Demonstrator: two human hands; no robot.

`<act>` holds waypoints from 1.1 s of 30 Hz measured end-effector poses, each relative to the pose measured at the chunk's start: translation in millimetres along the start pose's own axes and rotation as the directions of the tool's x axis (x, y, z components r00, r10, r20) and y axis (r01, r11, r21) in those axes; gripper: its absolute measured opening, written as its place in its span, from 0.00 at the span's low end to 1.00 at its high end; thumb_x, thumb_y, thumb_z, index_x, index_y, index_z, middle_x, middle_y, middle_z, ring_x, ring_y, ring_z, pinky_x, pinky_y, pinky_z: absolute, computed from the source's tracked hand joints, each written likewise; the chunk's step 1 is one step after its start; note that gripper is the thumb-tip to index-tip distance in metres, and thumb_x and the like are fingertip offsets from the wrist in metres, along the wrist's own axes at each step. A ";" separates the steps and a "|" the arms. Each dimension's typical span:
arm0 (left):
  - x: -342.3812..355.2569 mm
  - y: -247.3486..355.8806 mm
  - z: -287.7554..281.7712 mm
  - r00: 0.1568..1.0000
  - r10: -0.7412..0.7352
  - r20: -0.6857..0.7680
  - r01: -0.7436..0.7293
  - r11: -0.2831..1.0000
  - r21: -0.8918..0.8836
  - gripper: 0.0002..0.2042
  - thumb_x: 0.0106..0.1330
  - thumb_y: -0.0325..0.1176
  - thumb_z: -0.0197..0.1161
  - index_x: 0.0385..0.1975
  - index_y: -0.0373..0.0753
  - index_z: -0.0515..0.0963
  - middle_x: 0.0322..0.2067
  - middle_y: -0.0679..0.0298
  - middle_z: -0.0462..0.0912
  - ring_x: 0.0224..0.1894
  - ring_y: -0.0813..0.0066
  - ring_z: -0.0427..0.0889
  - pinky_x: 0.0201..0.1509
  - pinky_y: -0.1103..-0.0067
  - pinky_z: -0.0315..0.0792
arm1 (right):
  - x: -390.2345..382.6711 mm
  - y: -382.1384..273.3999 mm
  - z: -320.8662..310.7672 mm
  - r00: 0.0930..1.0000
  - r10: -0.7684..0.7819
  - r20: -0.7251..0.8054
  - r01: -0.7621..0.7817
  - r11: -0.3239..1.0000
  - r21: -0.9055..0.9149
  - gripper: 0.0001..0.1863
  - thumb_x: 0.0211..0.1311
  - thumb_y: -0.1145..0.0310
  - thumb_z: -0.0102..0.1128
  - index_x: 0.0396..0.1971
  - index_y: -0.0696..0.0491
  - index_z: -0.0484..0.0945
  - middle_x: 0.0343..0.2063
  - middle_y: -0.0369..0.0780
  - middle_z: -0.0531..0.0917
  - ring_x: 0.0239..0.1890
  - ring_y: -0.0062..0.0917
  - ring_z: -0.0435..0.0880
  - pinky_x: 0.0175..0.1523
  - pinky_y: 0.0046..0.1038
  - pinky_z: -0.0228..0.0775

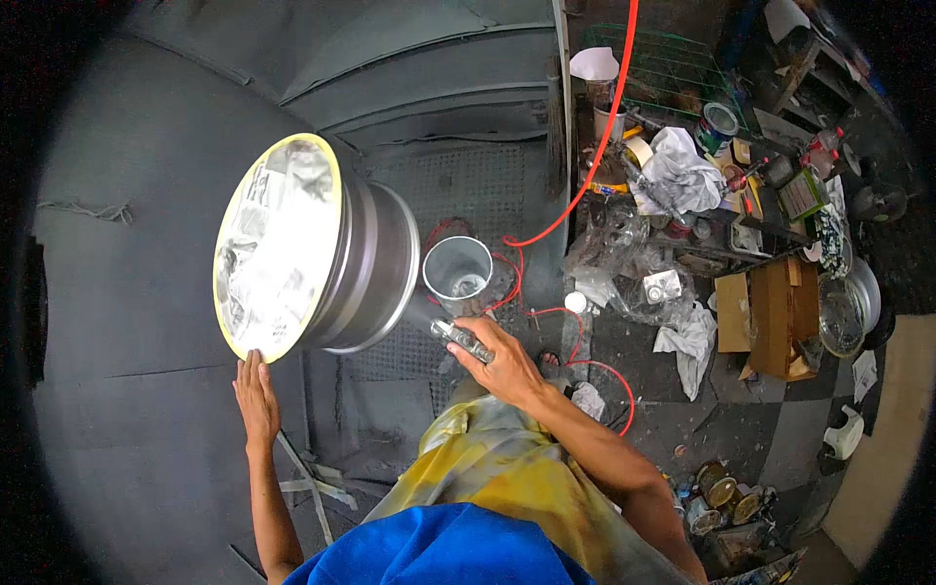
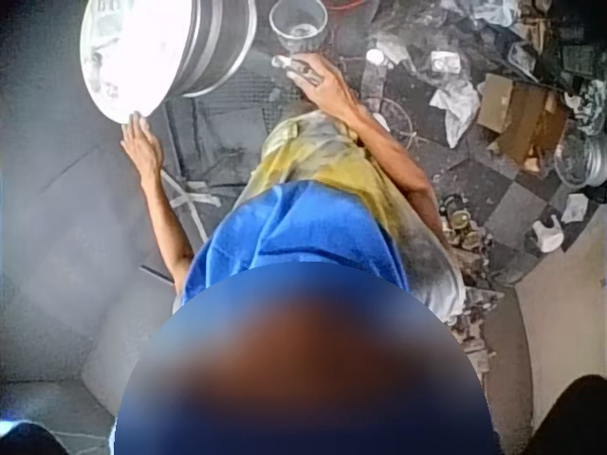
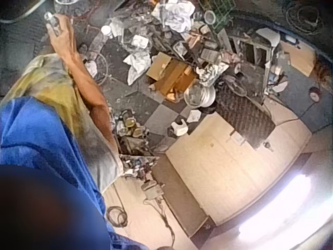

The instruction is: Spray painting a car wheel rim and preparing the paint mixture.

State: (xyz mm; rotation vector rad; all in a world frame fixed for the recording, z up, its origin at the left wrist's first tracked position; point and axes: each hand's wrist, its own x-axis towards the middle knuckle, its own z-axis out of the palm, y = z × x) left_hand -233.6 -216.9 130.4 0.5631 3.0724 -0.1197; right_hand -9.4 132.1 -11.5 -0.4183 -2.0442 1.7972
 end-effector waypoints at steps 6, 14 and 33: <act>-6.2 -11.0 9.5 0.999 -0.048 0.016 0.048 0.998 0.037 0.32 0.85 0.53 0.31 0.75 0.34 0.63 0.76 0.48 0.60 0.80 0.47 0.52 0.80 0.49 0.44 | 1.4 -2.3 -4.1 1.000 -0.029 0.008 0.029 1.000 0.004 0.21 0.69 0.65 0.69 0.57 0.55 0.77 0.48 0.48 0.83 0.49 0.42 0.86 0.52 0.37 0.77; -11.8 -31.4 31.3 0.995 -0.061 -0.075 0.059 0.998 -0.028 0.31 0.85 0.51 0.33 0.75 0.32 0.60 0.77 0.46 0.58 0.80 0.46 0.51 0.81 0.50 0.45 | 4.0 -15.5 -6.3 1.000 0.008 0.011 -0.008 1.000 -0.008 0.21 0.68 0.65 0.70 0.56 0.55 0.77 0.49 0.48 0.84 0.50 0.42 0.86 0.53 0.37 0.77; 152.0 -217.2 31.9 0.980 0.188 -0.067 -0.188 0.982 -0.001 0.29 0.85 0.48 0.31 0.73 0.35 0.66 0.72 0.47 0.68 0.75 0.46 0.61 0.79 0.61 0.54 | -43.0 -67.0 42.1 0.988 0.151 0.001 -0.151 0.987 0.050 0.21 0.67 0.65 0.71 0.56 0.56 0.78 0.49 0.47 0.85 0.53 0.36 0.86 0.58 0.34 0.76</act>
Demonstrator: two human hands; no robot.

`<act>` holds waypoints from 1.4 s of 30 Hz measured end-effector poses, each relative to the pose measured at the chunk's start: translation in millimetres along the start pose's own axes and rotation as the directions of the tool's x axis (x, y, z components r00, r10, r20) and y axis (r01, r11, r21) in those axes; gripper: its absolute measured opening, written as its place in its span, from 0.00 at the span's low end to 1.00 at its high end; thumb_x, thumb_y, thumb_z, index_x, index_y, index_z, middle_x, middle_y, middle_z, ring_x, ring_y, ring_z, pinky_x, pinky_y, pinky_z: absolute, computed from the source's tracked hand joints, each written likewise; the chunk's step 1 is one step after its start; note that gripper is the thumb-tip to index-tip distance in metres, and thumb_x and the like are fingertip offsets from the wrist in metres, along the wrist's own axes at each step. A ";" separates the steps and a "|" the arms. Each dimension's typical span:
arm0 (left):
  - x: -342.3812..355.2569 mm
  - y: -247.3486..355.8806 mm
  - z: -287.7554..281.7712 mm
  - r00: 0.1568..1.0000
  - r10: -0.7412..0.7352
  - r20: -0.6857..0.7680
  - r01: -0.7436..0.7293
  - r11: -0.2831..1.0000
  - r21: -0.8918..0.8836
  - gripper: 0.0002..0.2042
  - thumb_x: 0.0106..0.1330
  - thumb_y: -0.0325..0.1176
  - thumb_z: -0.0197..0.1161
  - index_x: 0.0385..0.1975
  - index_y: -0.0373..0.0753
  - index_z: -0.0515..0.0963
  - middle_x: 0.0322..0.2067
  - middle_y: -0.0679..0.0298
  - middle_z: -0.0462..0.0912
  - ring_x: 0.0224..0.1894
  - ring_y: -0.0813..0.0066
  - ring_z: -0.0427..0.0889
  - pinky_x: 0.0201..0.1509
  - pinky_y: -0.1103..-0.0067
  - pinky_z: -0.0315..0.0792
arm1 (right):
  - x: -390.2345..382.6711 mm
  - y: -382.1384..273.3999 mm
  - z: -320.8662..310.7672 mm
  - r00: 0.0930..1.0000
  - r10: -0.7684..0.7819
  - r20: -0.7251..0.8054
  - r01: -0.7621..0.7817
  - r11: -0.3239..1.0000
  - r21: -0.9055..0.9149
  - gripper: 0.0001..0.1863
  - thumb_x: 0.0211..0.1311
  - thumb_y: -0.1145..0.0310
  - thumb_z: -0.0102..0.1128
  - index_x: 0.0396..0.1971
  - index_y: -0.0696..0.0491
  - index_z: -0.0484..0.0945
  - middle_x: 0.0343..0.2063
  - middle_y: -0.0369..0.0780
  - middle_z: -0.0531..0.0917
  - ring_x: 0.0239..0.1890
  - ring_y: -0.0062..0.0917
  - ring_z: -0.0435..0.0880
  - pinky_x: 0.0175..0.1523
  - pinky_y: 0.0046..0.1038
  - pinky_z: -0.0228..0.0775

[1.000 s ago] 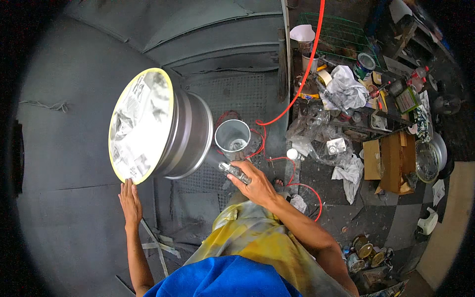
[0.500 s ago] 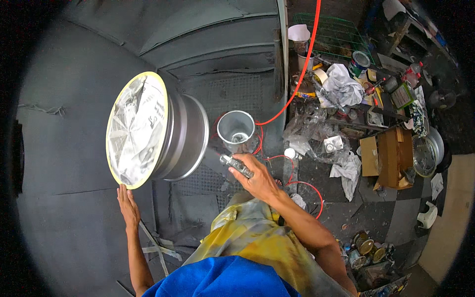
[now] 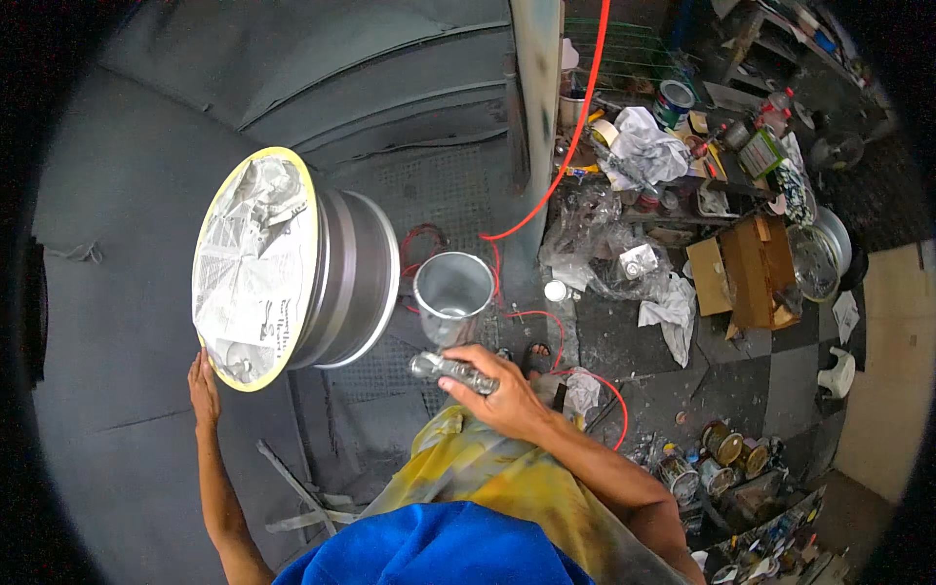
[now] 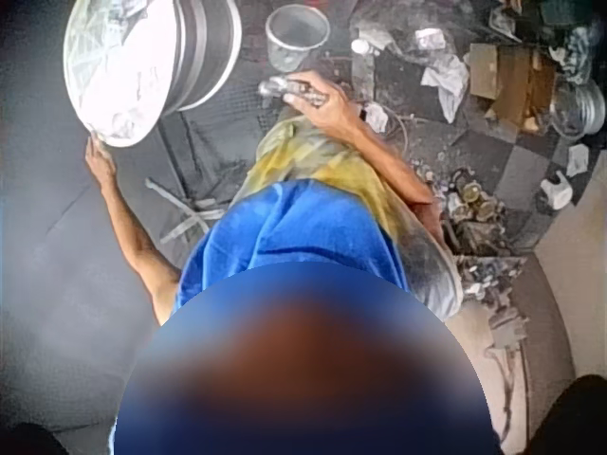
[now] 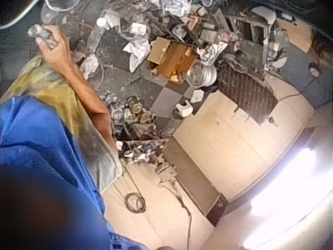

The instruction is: Spray painting a car wheel rim and preparing the paint mixture.

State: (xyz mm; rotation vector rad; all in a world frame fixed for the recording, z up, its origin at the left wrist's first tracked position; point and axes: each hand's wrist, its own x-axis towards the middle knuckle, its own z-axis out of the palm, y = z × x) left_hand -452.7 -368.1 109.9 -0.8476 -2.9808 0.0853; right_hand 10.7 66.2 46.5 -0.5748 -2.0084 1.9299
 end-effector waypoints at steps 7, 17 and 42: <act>47.7 -47.8 35.7 0.995 0.035 -0.094 -0.054 0.976 -0.210 0.29 0.85 0.49 0.33 0.73 0.35 0.67 0.70 0.46 0.70 0.73 0.49 0.66 0.78 0.62 0.56 | 15.0 2.5 8.5 0.946 -0.079 -0.315 0.055 0.995 -0.084 0.20 0.68 0.65 0.70 0.55 0.56 0.77 0.47 0.47 0.85 0.50 0.35 0.86 0.55 0.34 0.76; -138.7 -31.0 326.8 0.694 0.108 0.712 0.440 0.720 -0.537 0.25 0.81 0.51 0.50 0.51 0.33 0.84 0.40 0.59 0.88 0.35 0.69 0.86 0.35 0.73 0.79 | -20.9 -6.2 0.4 0.912 -0.052 -0.406 -0.014 0.987 -0.159 0.22 0.64 0.70 0.73 0.57 0.56 0.79 0.47 0.48 0.87 0.47 0.37 0.88 0.52 0.33 0.78; -248.1 679.9 98.9 0.976 0.007 0.219 0.176 -0.625 -0.760 0.21 0.76 0.30 0.62 0.66 0.29 0.73 0.56 0.61 0.83 0.56 0.77 0.79 0.62 0.76 0.75 | 24.4 0.1 -136.5 0.866 -0.153 0.476 0.209 0.976 -0.067 0.20 0.74 0.69 0.63 0.60 0.58 0.69 0.41 0.44 0.85 0.39 0.24 0.84 0.43 0.28 0.76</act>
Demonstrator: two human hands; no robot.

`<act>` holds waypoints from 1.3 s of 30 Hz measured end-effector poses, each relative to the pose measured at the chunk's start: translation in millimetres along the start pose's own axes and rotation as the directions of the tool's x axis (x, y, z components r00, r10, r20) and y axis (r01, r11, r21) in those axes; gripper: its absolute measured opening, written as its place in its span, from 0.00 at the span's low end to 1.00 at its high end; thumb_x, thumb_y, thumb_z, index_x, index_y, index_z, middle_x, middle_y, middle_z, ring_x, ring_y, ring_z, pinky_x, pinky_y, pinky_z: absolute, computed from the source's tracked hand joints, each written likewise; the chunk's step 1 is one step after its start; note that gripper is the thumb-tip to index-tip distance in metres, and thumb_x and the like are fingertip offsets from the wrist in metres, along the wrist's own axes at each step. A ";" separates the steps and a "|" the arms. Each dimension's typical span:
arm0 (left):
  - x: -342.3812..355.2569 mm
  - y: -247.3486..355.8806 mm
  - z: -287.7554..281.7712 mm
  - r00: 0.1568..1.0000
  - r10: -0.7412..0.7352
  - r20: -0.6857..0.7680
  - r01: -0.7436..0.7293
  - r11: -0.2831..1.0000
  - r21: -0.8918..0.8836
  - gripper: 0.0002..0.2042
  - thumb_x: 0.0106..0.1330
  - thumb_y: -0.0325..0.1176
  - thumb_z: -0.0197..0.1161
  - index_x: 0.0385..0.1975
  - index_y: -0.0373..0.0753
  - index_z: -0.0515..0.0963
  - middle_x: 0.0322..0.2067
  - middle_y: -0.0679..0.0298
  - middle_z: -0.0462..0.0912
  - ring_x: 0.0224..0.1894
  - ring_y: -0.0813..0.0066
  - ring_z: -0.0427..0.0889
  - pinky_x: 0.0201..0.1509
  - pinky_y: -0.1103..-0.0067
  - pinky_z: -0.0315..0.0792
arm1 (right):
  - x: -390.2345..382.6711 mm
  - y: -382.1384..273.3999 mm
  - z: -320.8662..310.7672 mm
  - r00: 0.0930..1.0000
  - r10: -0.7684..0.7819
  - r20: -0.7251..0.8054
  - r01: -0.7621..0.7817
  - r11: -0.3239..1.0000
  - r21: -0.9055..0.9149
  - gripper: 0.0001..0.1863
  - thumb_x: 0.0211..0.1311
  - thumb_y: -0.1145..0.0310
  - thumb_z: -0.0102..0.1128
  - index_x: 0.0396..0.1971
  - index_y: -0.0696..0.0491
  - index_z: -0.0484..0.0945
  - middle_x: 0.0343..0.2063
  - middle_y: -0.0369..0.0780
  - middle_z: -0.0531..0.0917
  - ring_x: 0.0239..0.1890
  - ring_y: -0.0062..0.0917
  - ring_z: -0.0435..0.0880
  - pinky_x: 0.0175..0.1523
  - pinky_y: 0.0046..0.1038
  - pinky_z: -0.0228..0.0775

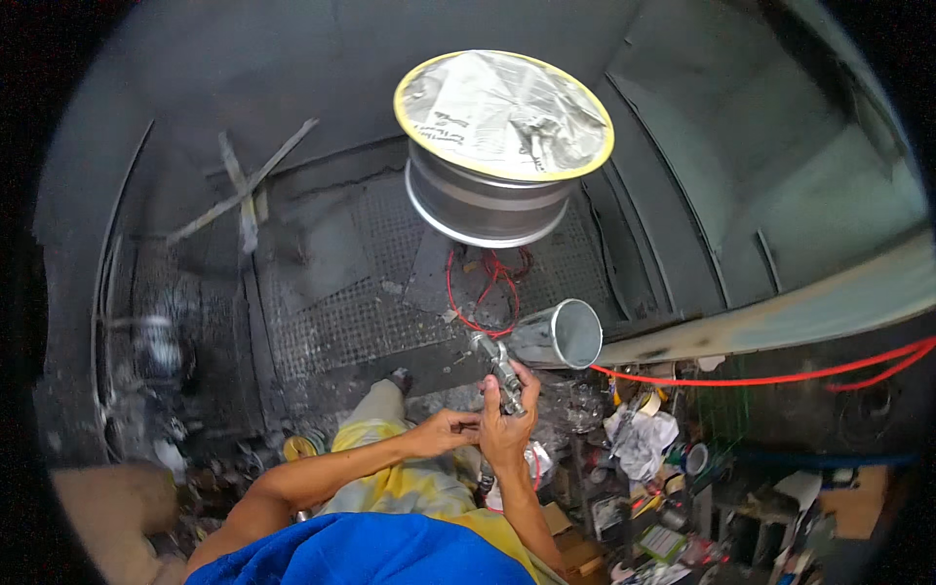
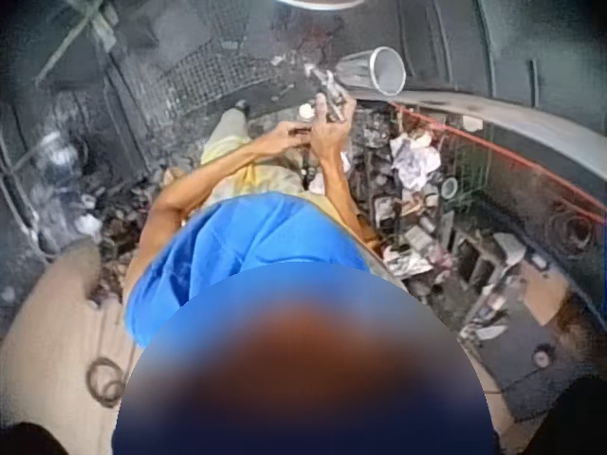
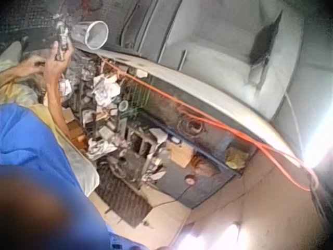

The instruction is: Spray painting a car wheel rim and preparing the paint mixture.

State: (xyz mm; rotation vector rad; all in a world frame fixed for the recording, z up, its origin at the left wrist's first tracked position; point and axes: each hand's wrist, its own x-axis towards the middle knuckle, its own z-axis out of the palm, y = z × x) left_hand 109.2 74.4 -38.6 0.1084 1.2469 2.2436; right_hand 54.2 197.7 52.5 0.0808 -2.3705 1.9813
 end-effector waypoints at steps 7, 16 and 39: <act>7.5 -10.7 19.7 0.991 0.097 -0.087 -0.085 0.988 0.129 0.18 0.78 0.37 0.62 0.59 0.32 0.81 0.46 0.68 0.86 0.46 0.83 0.81 0.52 0.78 0.78 | 1.8 9.5 -9.5 1.000 0.019 -0.009 -0.018 0.998 0.060 0.19 0.77 0.64 0.59 0.60 0.53 0.68 0.37 0.39 0.82 0.30 0.17 0.81 0.21 0.19 0.71; 38.6 -8.2 21.0 0.982 0.140 0.126 -0.175 0.926 0.334 0.18 0.79 0.41 0.60 0.55 0.32 0.82 0.40 0.67 0.87 0.43 0.83 0.79 0.49 0.76 0.76 | 0.9 -1.4 -24.2 0.945 -0.064 -0.320 0.051 0.997 -0.049 0.18 0.78 0.61 0.58 0.59 0.53 0.68 0.31 0.39 0.83 0.18 0.15 0.73 0.20 0.21 0.63; 74.6 233.8 -50.2 0.557 0.204 0.805 -0.818 -0.028 0.574 0.14 0.61 0.30 0.65 0.47 0.36 0.81 0.36 0.61 0.73 0.41 0.62 0.77 0.45 0.66 0.72 | 10.3 2.9 68.9 0.951 0.059 -0.304 -0.120 0.975 -0.185 0.14 0.73 0.68 0.62 0.49 0.59 0.71 0.40 0.50 0.83 0.43 0.39 0.84 0.49 0.38 0.73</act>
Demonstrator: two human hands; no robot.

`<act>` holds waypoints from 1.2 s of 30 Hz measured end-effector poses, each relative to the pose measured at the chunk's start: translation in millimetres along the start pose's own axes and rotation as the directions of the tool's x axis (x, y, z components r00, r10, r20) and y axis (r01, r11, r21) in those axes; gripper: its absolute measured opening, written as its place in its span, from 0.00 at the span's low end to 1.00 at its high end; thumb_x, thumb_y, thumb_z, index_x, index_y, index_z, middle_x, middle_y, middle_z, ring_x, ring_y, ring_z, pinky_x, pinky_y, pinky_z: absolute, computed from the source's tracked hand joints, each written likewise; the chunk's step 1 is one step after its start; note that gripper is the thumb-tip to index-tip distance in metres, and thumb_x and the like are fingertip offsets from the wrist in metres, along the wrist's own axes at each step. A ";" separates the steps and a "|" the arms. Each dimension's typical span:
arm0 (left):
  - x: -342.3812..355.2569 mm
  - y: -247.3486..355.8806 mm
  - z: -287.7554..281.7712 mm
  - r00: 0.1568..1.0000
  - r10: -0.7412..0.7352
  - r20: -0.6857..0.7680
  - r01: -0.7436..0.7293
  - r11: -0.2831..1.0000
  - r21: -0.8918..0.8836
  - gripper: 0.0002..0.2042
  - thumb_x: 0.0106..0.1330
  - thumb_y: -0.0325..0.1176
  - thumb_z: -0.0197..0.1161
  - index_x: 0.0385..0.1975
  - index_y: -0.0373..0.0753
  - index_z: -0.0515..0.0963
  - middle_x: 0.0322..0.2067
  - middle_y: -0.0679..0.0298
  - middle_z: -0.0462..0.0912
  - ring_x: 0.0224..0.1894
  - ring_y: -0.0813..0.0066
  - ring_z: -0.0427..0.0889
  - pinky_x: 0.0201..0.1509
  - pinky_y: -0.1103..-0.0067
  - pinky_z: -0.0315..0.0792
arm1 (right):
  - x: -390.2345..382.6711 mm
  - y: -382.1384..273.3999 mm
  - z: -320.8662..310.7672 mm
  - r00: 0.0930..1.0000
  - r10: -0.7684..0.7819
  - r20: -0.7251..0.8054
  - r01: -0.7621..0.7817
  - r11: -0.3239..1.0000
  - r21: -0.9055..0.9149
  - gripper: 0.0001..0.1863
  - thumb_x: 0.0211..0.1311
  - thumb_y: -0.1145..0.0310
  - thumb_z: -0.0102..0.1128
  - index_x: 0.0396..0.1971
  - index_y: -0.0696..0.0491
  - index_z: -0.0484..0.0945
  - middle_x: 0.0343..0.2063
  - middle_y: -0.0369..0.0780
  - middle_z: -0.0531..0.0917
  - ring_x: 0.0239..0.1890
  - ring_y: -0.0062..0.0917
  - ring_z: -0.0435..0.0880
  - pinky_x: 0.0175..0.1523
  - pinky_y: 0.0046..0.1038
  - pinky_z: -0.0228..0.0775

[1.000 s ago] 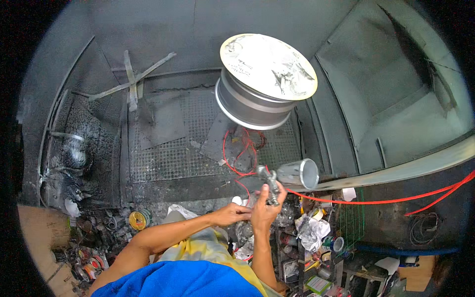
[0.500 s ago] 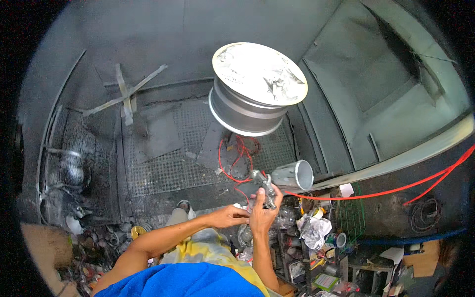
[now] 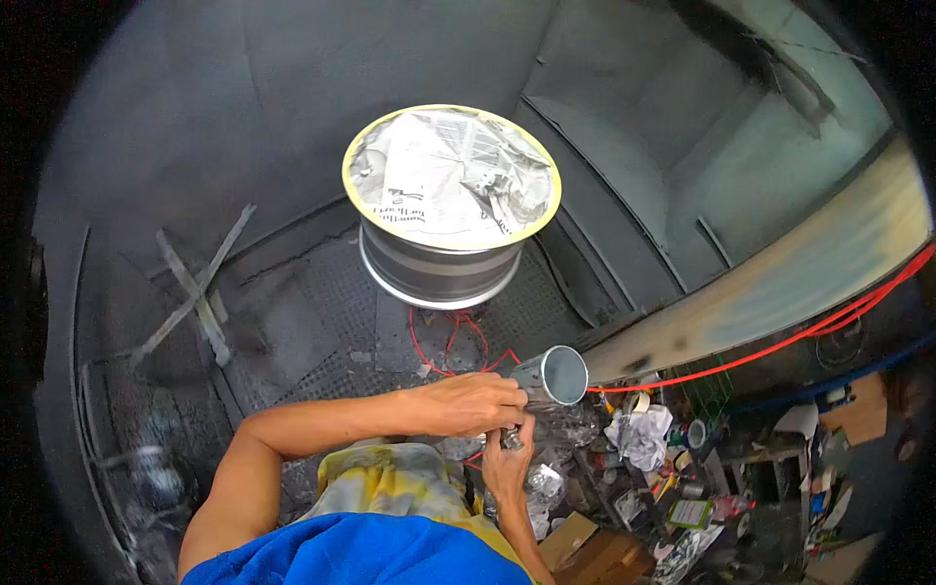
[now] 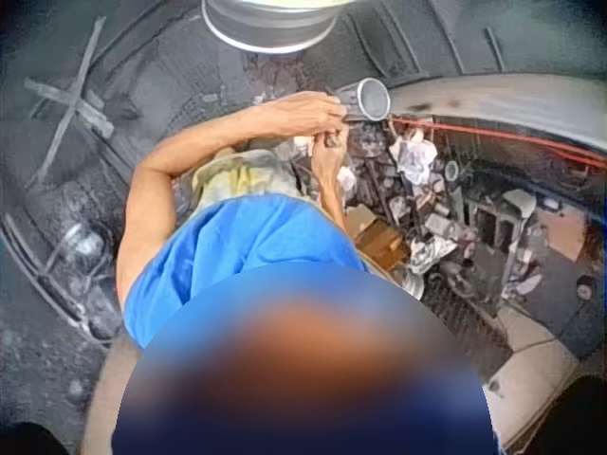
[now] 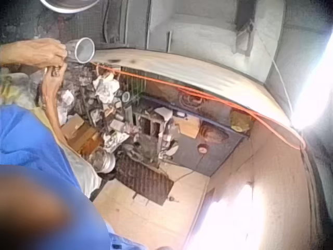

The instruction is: Spray painting a car wheel rim and preparing the paint mixture.

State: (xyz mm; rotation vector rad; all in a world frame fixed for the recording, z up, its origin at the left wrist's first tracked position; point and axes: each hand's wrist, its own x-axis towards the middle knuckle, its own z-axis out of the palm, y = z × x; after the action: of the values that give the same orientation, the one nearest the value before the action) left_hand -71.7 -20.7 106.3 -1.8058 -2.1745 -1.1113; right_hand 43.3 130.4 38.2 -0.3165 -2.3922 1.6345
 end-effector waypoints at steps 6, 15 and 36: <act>-4.7 -21.2 -29.9 0.994 0.027 0.103 -0.019 0.997 -0.076 0.10 0.65 0.30 0.66 0.44 0.37 0.82 0.39 0.59 0.77 0.43 0.59 0.79 0.47 0.66 0.75 | 9.4 -31.0 35.5 0.997 -0.011 -0.077 0.014 0.999 0.037 0.12 0.73 0.73 0.58 0.51 0.59 0.71 0.39 0.46 0.82 0.42 0.31 0.85 0.46 0.32 0.76; -100.1 -93.0 -154.9 0.665 -0.515 -0.541 0.746 0.492 0.448 0.19 0.76 0.36 0.58 0.60 0.31 0.75 0.60 0.48 0.78 0.66 0.41 0.71 0.67 0.51 0.65 | 23.4 -44.6 40.7 0.987 0.136 -0.080 -0.121 0.978 0.169 0.20 0.74 0.66 0.64 0.58 0.57 0.72 0.39 0.41 0.83 0.36 0.21 0.84 0.42 0.26 0.77; -118.4 -160.3 -192.0 0.536 -0.762 -0.364 0.719 0.186 0.670 0.21 0.82 0.40 0.45 0.63 0.34 0.77 0.66 0.56 0.75 0.76 0.46 0.61 0.77 0.43 0.51 | 51.9 -32.3 14.1 0.994 -0.023 0.107 -0.008 0.961 0.277 0.21 0.69 0.64 0.69 0.57 0.56 0.76 0.41 0.44 0.86 0.42 0.28 0.85 0.49 0.32 0.77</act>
State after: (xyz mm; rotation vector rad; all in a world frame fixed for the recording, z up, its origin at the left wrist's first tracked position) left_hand -248.6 -233.4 112.0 -0.2981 -2.9362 0.0252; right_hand -11.9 122.1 66.7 -0.1705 -2.1927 1.9992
